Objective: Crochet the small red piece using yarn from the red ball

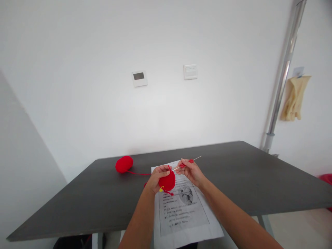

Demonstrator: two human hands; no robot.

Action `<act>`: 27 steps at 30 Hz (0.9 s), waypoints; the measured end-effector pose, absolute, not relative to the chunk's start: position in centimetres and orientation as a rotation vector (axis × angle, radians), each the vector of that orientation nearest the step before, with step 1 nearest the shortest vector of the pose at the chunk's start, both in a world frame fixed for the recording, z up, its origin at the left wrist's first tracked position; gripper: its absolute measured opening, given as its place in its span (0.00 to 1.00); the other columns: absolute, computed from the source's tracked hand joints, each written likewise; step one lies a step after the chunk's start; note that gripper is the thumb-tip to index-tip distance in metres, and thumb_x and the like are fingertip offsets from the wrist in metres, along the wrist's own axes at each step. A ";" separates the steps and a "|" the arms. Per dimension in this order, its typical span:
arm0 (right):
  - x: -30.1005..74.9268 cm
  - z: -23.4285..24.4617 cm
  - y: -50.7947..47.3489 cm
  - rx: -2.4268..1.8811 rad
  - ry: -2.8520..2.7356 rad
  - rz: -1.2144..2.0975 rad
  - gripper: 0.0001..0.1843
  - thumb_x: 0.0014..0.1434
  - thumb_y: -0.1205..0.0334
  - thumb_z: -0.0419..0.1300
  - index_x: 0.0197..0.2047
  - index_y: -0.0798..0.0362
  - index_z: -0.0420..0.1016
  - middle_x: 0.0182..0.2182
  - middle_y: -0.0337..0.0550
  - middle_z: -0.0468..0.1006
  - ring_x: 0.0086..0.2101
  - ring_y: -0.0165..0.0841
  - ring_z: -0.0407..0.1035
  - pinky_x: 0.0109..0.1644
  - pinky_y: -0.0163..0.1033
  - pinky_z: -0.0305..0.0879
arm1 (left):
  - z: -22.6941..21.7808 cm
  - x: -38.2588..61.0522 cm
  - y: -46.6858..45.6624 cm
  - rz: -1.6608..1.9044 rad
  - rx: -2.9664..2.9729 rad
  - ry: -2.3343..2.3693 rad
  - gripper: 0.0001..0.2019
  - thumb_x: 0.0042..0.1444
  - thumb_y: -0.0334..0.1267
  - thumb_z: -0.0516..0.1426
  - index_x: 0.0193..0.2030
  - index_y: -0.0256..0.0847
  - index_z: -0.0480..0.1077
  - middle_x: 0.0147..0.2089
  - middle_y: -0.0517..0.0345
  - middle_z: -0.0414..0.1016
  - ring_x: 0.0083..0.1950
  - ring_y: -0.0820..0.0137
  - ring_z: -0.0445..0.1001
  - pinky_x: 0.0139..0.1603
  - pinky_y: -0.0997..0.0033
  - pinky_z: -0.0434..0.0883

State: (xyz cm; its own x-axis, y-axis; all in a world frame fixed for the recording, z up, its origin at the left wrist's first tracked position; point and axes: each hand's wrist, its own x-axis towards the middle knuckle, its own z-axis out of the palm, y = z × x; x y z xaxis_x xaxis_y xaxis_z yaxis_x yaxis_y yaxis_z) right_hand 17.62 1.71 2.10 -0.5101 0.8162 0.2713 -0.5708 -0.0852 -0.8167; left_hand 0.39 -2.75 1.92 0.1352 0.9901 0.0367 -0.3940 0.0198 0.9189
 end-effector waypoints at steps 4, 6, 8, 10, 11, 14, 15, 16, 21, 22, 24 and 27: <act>17.5 2.3 1.4 -0.306 -1.208 1.731 0.15 0.52 0.52 0.62 0.29 0.57 0.75 0.25 0.44 0.79 0.26 0.31 0.73 0.32 0.36 0.68 | 1.6 0.2 -2.5 1.323 0.942 0.820 0.14 0.36 0.35 0.66 0.33 0.35 0.74 0.27 0.55 0.75 0.25 0.74 0.70 0.29 0.75 0.64; 17.3 2.3 1.3 -0.311 -1.222 1.688 0.15 0.51 0.51 0.62 0.31 0.56 0.75 0.26 0.44 0.79 0.27 0.32 0.73 0.34 0.37 0.68 | 1.6 0.2 -2.4 1.353 0.925 0.838 0.15 0.36 0.35 0.66 0.34 0.35 0.74 0.28 0.54 0.75 0.26 0.73 0.71 0.31 0.73 0.65; 17.1 2.3 1.1 -0.324 -1.247 1.627 0.16 0.51 0.50 0.61 0.33 0.55 0.76 0.27 0.43 0.79 0.29 0.32 0.73 0.36 0.38 0.68 | 1.6 0.2 -2.3 1.375 0.913 0.848 0.16 0.35 0.35 0.66 0.34 0.34 0.74 0.29 0.53 0.76 0.28 0.71 0.72 0.32 0.72 0.66; 16.9 2.2 1.0 -0.345 -1.295 1.553 0.16 0.52 0.49 0.60 0.33 0.55 0.76 0.28 0.44 0.79 0.31 0.33 0.72 0.37 0.38 0.67 | 1.6 0.2 -2.3 1.398 0.897 0.856 0.17 0.34 0.35 0.66 0.34 0.34 0.74 0.30 0.53 0.76 0.28 0.71 0.72 0.32 0.72 0.66; 16.8 2.2 1.0 -0.357 -1.323 1.518 0.17 0.52 0.49 0.60 0.33 0.55 0.76 0.29 0.44 0.79 0.32 0.34 0.72 0.37 0.38 0.67 | 1.6 0.2 -2.2 1.411 0.887 0.860 0.17 0.34 0.34 0.67 0.34 0.34 0.74 0.29 0.53 0.76 0.28 0.71 0.72 0.32 0.72 0.66; 16.7 2.1 0.9 -0.379 -1.383 1.451 0.17 0.54 0.49 0.58 0.33 0.55 0.77 0.30 0.45 0.78 0.33 0.34 0.71 0.37 0.38 0.66 | 1.7 0.2 -2.3 1.444 0.862 0.869 0.16 0.33 0.33 0.66 0.33 0.34 0.74 0.28 0.53 0.77 0.27 0.70 0.72 0.31 0.72 0.67; 16.7 2.1 0.9 -0.379 -1.387 1.446 0.17 0.54 0.49 0.58 0.34 0.55 0.77 0.30 0.45 0.78 0.33 0.34 0.71 0.37 0.37 0.66 | 1.7 0.2 -2.3 1.447 0.858 0.872 0.15 0.33 0.33 0.66 0.32 0.34 0.74 0.27 0.53 0.76 0.27 0.71 0.72 0.31 0.72 0.66; 16.7 2.1 0.9 -0.379 -1.384 1.447 0.16 0.55 0.49 0.58 0.34 0.55 0.77 0.30 0.44 0.78 0.33 0.34 0.71 0.37 0.37 0.66 | 1.7 0.2 -2.3 1.448 0.855 0.874 0.15 0.33 0.33 0.66 0.32 0.34 0.74 0.27 0.53 0.77 0.27 0.71 0.72 0.30 0.73 0.66; 16.6 1.8 1.0 -0.406 -1.355 1.453 0.16 0.55 0.50 0.58 0.34 0.55 0.77 0.28 0.44 0.77 0.32 0.34 0.71 0.36 0.38 0.67 | 1.9 0.3 -2.4 1.461 0.860 0.891 0.16 0.33 0.34 0.66 0.33 0.34 0.74 0.28 0.53 0.77 0.27 0.71 0.73 0.30 0.73 0.66; 16.6 1.8 1.1 -0.413 -1.366 1.443 0.16 0.55 0.50 0.58 0.34 0.55 0.77 0.28 0.44 0.77 0.32 0.34 0.71 0.36 0.38 0.67 | 1.9 0.3 -2.4 1.466 0.861 0.900 0.16 0.33 0.34 0.66 0.33 0.34 0.74 0.27 0.53 0.77 0.26 0.71 0.72 0.30 0.72 0.66; 16.7 1.8 1.0 -0.420 -1.416 1.404 0.14 0.55 0.52 0.58 0.36 0.54 0.77 0.29 0.44 0.77 0.33 0.34 0.71 0.36 0.38 0.67 | 2.1 0.4 -2.4 1.474 0.856 0.908 0.16 0.33 0.35 0.66 0.32 0.34 0.74 0.27 0.54 0.76 0.26 0.71 0.72 0.30 0.72 0.66; 16.9 2.0 0.8 -0.417 -1.559 1.325 0.12 0.54 0.55 0.59 0.38 0.51 0.78 0.32 0.43 0.78 0.34 0.33 0.70 0.37 0.38 0.67 | 2.2 0.4 -2.4 1.475 0.862 0.903 0.16 0.32 0.34 0.66 0.33 0.34 0.75 0.28 0.54 0.77 0.27 0.70 0.72 0.31 0.72 0.66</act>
State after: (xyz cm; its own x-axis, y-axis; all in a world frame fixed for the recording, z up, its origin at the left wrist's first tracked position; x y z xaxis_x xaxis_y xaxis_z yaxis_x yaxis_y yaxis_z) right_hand 16.92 0.77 2.02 -0.4351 0.7744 0.4593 -0.3287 0.3383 -0.8818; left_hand 0.38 -2.44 2.16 -0.0850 0.9961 0.0237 -0.4318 -0.0582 0.9001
